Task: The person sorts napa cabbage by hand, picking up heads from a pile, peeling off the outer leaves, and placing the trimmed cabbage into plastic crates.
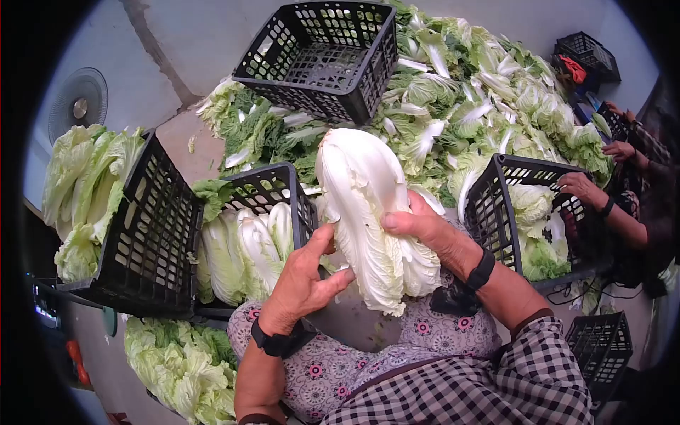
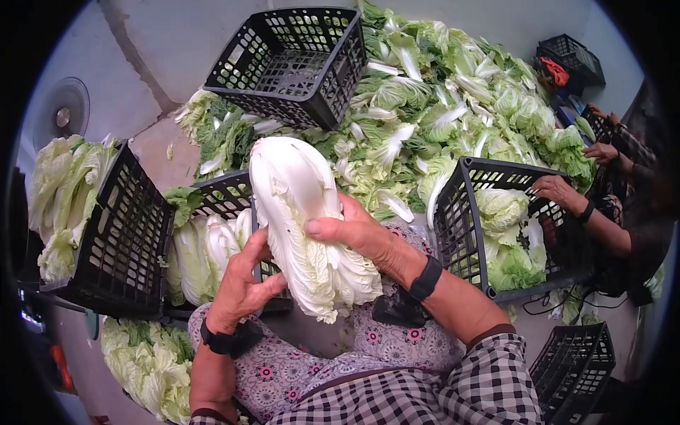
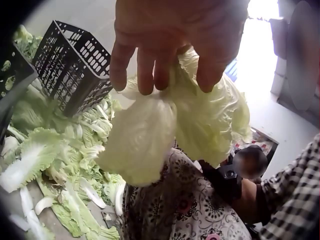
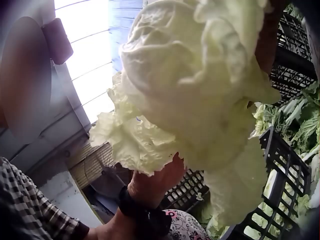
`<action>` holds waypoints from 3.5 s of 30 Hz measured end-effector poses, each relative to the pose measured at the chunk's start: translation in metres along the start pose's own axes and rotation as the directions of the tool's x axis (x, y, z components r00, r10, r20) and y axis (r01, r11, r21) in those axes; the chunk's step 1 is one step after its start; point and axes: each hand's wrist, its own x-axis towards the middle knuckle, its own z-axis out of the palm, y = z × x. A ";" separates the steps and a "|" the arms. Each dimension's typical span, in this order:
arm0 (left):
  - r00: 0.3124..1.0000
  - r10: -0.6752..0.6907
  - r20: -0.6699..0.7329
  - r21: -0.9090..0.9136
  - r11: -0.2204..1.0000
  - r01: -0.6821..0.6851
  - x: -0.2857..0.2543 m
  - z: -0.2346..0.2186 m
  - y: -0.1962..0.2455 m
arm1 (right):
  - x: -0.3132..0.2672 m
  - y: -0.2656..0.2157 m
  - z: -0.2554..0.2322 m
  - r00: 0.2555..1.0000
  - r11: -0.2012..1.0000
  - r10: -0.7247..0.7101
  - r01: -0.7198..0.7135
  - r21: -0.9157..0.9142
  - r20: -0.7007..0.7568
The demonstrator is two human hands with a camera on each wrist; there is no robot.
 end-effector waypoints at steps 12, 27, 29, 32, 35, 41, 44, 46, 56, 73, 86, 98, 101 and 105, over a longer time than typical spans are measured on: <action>0.966 -0.191 -0.177 -0.283 0.950 0.136 -0.008 -0.031 -0.025 | -0.047 -0.052 -0.085 0.900 0.901 -0.115 0.273 0.337 -0.420; 0.966 -0.231 -0.120 -0.312 0.932 0.184 -0.007 -0.032 -0.034 | -0.161 -0.061 -0.258 0.577 0.871 -0.226 0.481 0.103 -0.785; 0.965 -0.237 -0.115 -0.316 0.929 0.191 -0.006 -0.032 -0.035 | -0.165 -0.048 -0.276 0.477 0.931 -0.288 0.342 -0.126 -0.831; 0.963 -0.252 -0.099 -0.309 0.927 0.211 -0.006 -0.031 -0.036 | -0.164 -0.015 -0.298 0.340 0.957 -0.149 -0.185 -0.222 -0.929; 0.960 -0.267 -0.084 -0.290 0.928 0.233 -0.006 -0.032 -0.035 | -0.168 0.013 -0.304 0.341 0.791 0.170 -0.607 -0.078 -0.925; 0.960 -0.276 -0.053 -0.276 0.928 0.252 -0.006 -0.032 -0.036 | -0.162 0.004 -0.305 0.437 0.740 0.179 -0.651 -0.172 -0.882; 0.958 -0.284 -0.031 -0.269 0.926 0.265 -0.006 -0.031 -0.036 | -0.158 -0.008 -0.293 0.402 0.742 0.007 -0.616 -0.265 -0.916; 0.958 -0.285 -0.030 -0.260 0.928 0.268 -0.006 -0.030 -0.038 | -0.155 -0.016 -0.291 0.424 0.779 -0.157 -0.502 -0.376 -0.892; 0.958 -0.285 -0.001 -0.200 0.939 0.279 -0.006 -0.027 -0.037 | -0.060 -0.059 -0.087 0.948 0.781 -0.158 -0.052 -0.622 -0.277; 0.724 0.103 -0.683 0.395 0.885 0.247 -0.082 -0.170 0.044 | -0.009 -0.012 -0.041 0.948 0.811 0.280 -0.151 -0.565 0.149; 0.466 0.271 -0.842 0.539 0.384 0.750 -0.169 -0.367 0.050 | 0.002 0.004 -0.040 0.974 0.862 0.194 -0.112 -0.495 0.118; 0.633 -0.067 -0.771 0.625 0.106 0.773 -0.161 -0.420 0.009 | 0.016 0.016 -0.028 0.982 0.882 0.180 -0.134 -0.453 0.059; 0.617 -0.243 -0.749 0.643 -0.039 0.765 -0.150 -0.416 0.002 | 0.022 0.017 -0.027 0.978 0.879 0.195 -0.141 -0.455 0.074; 0.402 -0.337 -0.851 0.428 -0.003 0.904 -0.116 -0.403 0.029 | 0.031 0.024 -0.029 0.973 0.889 0.218 -0.169 -0.425 0.070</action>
